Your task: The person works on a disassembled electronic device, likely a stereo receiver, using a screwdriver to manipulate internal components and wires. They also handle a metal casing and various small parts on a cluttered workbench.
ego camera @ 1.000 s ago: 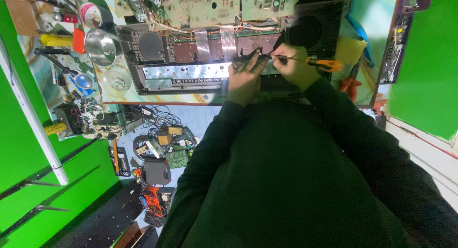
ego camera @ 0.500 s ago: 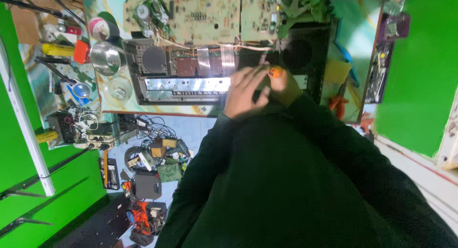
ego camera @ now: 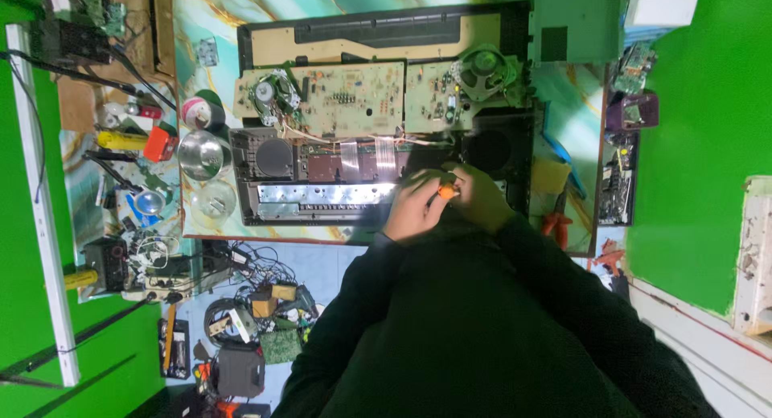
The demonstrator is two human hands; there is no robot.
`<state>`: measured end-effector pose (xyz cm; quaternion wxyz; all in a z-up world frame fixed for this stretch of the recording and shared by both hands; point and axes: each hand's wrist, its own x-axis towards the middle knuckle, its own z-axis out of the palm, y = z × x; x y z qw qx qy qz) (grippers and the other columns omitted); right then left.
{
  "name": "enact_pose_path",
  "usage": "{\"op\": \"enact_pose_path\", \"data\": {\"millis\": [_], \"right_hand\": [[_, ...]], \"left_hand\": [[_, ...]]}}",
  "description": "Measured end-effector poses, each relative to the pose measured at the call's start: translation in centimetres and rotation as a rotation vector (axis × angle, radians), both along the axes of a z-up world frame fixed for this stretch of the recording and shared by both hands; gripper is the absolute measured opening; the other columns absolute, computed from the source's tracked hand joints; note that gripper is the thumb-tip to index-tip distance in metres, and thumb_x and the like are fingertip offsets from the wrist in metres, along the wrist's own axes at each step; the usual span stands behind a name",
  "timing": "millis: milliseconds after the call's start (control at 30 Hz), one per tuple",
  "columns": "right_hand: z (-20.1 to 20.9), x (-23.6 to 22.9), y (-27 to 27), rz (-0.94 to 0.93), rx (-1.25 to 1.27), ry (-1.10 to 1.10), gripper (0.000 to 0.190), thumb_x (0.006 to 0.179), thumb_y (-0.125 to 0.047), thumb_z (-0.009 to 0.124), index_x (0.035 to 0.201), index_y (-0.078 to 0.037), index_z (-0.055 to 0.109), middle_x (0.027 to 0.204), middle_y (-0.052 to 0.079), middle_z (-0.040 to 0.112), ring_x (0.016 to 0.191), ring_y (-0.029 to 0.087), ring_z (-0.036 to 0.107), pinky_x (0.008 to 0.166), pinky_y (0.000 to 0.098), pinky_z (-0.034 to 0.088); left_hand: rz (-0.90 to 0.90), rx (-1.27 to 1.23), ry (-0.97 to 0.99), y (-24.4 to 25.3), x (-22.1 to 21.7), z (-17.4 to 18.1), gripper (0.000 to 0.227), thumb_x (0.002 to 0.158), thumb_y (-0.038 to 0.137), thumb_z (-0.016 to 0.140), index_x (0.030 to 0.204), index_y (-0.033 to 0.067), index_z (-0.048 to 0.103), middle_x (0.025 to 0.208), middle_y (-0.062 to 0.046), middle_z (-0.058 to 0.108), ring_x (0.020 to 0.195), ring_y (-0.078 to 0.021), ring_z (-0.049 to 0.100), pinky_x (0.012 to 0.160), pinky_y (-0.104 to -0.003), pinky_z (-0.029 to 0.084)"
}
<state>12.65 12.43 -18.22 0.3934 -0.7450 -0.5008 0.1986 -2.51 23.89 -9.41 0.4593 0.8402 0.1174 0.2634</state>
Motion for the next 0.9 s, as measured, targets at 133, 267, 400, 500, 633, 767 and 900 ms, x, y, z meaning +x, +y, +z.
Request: {"op": "enact_pose_path", "data": {"millis": [133, 267, 400, 500, 633, 767, 900], "right_hand": [[10.0, -1.5, -1.7, -0.253, 0.246, 0.208, 0.024, 0.103, -0.011, 0.057, 0.124, -0.004, 0.066, 0.115, 0.013, 0.073, 0.108, 0.03, 0.074, 0.092, 0.0358, 0.057], [16.4, -2.6, -1.3, -0.045, 0.373, -0.026, 0.03, 0.092, -0.008, 0.069, 0.122, -0.003, 0.066, 0.118, 0.018, 0.069, 0.107, 0.035, 0.069, 0.093, 0.0403, 0.055], [16.7, -3.5, -0.2, -0.006, 0.348, 0.013, 0.028, 0.094, -0.009, 0.071, 0.121, -0.003, 0.069, 0.12, 0.015, 0.073, 0.109, 0.03, 0.071, 0.094, 0.0373, 0.056], [16.4, -3.7, 0.0, -0.065, 0.363, 0.035, 0.027, 0.089, -0.009, 0.075, 0.115, -0.003, 0.069, 0.119, 0.015, 0.072, 0.109, 0.03, 0.07, 0.093, 0.0372, 0.056], [16.0, -3.2, 0.0, -0.08, 0.362, 0.044, 0.024, 0.085, -0.01, 0.08, 0.107, -0.006, 0.073, 0.108, 0.011, 0.072, 0.101, 0.028, 0.071, 0.089, 0.0366, 0.057], [15.8, -2.9, -0.1, 0.0, 0.409, -0.023, 0.026, 0.082, -0.011, 0.081, 0.106, -0.004, 0.073, 0.11, 0.014, 0.069, 0.104, 0.031, 0.068, 0.089, 0.0383, 0.056], [16.0, -1.4, 0.3, 0.113, 0.437, -0.094, 0.025, 0.085, -0.011, 0.077, 0.109, -0.005, 0.074, 0.109, 0.011, 0.071, 0.109, 0.031, 0.067, 0.098, 0.0422, 0.052]], "left_hand": [[-0.001, -0.006, -0.045, 0.0, -0.1, 0.4, 0.018, 0.099, 0.011, 0.065, 0.116, 0.009, 0.071, 0.109, -0.013, 0.072, 0.103, -0.0335, 0.069, 0.088, -0.04, 0.055], [-0.007, 0.06, -0.069, 1.0, 0.6, -0.7, 0.017, 0.093, 0.005, 0.065, 0.11, 0.0091, 0.07, 0.106, -0.013, 0.071, 0.105, -0.0346, 0.068, 0.092, -0.041, 0.055], [-0.039, 0.038, -0.179, 1.0, 1.1, -1.6, 0.024, 0.086, 0.001, 0.062, 0.109, 0.0071, 0.066, 0.108, -0.015, 0.07, 0.11, -0.0366, 0.066, 0.096, -0.042, 0.053], [-0.01, -0.083, -0.085, 0.9, 0.4, -0.5, 0.025, 0.088, 0.002, 0.061, 0.112, 0.0067, 0.068, 0.109, -0.015, 0.07, 0.102, -0.0325, 0.068, 0.088, -0.037, 0.055], [-0.005, -0.15, 0.073, 0.4, 0.3, 0.4, 0.031, 0.086, 0.002, 0.063, 0.114, 0.0079, 0.073, 0.098, -0.013, 0.07, 0.089, -0.0307, 0.068, 0.079, -0.036, 0.054], [-0.096, -0.095, -0.037, 0.9, -0.1, 1.6, 0.028, 0.09, 0.004, 0.065, 0.117, 0.0064, 0.069, 0.103, -0.013, 0.07, 0.097, -0.0322, 0.07, 0.087, -0.036, 0.055], [-0.167, 0.022, -0.164, 1.6, -0.9, 1.8, 0.027, 0.095, 0.006, 0.062, 0.122, 0.0042, 0.064, 0.114, -0.018, 0.07, 0.106, -0.0374, 0.067, 0.093, -0.041, 0.052]]}}
